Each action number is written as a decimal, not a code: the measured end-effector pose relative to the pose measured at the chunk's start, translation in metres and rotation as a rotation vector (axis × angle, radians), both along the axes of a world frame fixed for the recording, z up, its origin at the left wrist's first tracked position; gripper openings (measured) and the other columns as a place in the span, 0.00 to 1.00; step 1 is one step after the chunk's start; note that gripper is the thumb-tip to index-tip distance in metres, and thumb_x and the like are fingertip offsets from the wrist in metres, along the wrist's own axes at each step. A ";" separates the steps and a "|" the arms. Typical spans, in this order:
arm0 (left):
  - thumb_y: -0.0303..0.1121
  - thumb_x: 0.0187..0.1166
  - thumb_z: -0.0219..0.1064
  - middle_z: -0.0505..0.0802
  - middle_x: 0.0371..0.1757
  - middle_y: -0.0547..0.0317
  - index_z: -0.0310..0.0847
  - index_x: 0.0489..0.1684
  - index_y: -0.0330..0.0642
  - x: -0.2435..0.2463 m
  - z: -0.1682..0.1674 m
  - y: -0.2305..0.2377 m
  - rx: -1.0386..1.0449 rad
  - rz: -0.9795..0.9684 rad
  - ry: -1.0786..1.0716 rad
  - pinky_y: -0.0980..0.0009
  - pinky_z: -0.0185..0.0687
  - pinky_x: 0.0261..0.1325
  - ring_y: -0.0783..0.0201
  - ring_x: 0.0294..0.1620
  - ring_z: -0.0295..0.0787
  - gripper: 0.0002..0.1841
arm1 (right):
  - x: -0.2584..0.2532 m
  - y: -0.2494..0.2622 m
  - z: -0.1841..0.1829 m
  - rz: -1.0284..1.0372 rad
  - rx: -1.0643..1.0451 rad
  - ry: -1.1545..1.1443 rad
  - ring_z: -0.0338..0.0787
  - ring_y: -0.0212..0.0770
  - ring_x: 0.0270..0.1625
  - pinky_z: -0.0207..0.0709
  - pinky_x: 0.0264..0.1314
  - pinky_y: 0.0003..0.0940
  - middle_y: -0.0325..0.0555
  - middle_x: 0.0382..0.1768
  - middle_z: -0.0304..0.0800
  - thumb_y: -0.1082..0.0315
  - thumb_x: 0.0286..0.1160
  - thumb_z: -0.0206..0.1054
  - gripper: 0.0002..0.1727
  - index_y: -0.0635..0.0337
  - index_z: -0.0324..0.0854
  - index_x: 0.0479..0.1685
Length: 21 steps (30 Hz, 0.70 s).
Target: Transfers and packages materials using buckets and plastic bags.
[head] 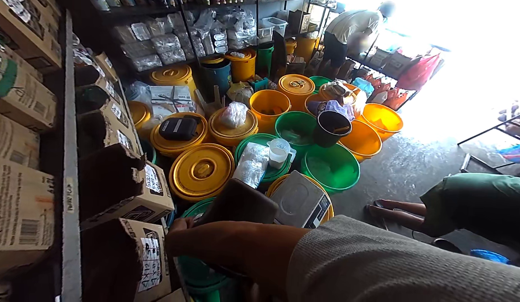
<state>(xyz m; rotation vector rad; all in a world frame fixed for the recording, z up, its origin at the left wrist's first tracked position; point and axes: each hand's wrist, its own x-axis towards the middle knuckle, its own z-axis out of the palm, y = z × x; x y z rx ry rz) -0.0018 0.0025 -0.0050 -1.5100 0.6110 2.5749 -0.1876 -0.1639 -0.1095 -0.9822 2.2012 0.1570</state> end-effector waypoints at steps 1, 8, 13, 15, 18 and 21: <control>0.37 0.98 0.28 0.85 0.56 0.49 0.66 0.69 0.35 -0.001 0.001 0.000 0.005 0.028 -0.011 0.66 0.80 0.58 0.62 0.53 0.84 0.23 | 0.000 0.002 0.002 0.025 0.000 0.003 0.82 0.55 0.74 0.75 0.71 0.58 0.58 0.72 0.82 0.62 0.93 0.44 0.24 0.67 0.78 0.72; 0.28 0.92 0.39 0.79 0.38 0.61 0.68 0.52 0.35 0.035 -0.092 -0.008 -0.210 -0.027 0.280 0.80 0.79 0.42 0.75 0.36 0.78 0.12 | -0.009 0.010 0.044 -0.113 0.043 -0.037 0.83 0.58 0.67 0.77 0.63 0.56 0.67 0.66 0.81 0.68 0.89 0.52 0.19 0.75 0.77 0.66; 0.36 0.94 0.42 0.83 0.31 0.66 0.73 0.46 0.47 0.022 -0.181 -0.013 -0.202 0.108 0.184 0.79 0.82 0.30 0.76 0.27 0.82 0.13 | -0.018 0.038 0.054 -0.078 -0.153 0.064 0.85 0.65 0.68 0.78 0.65 0.64 0.68 0.67 0.84 0.70 0.90 0.52 0.18 0.73 0.80 0.66; 0.39 0.95 0.46 0.83 0.31 0.65 0.76 0.49 0.46 0.023 -0.203 -0.021 -0.224 0.142 0.160 0.78 0.80 0.30 0.74 0.26 0.80 0.13 | -0.025 0.029 0.050 -0.063 -0.076 -0.006 0.81 0.62 0.76 0.73 0.74 0.62 0.62 0.73 0.81 0.69 0.90 0.53 0.19 0.67 0.79 0.72; 0.44 0.95 0.46 0.86 0.29 0.61 0.76 0.43 0.44 0.016 -0.209 -0.033 -0.118 0.317 0.050 0.79 0.78 0.21 0.72 0.21 0.81 0.17 | -0.035 0.015 0.011 0.234 -0.020 0.167 0.88 0.63 0.61 0.78 0.61 0.66 0.62 0.56 0.90 0.74 0.84 0.57 0.13 0.70 0.87 0.51; 0.44 0.94 0.48 0.85 0.27 0.59 0.76 0.42 0.43 0.016 -0.205 -0.040 -0.119 0.343 -0.017 0.79 0.75 0.16 0.72 0.17 0.79 0.18 | -0.037 0.003 0.010 0.339 0.115 0.218 0.87 0.65 0.61 0.79 0.56 0.65 0.64 0.57 0.87 0.75 0.85 0.55 0.13 0.72 0.84 0.53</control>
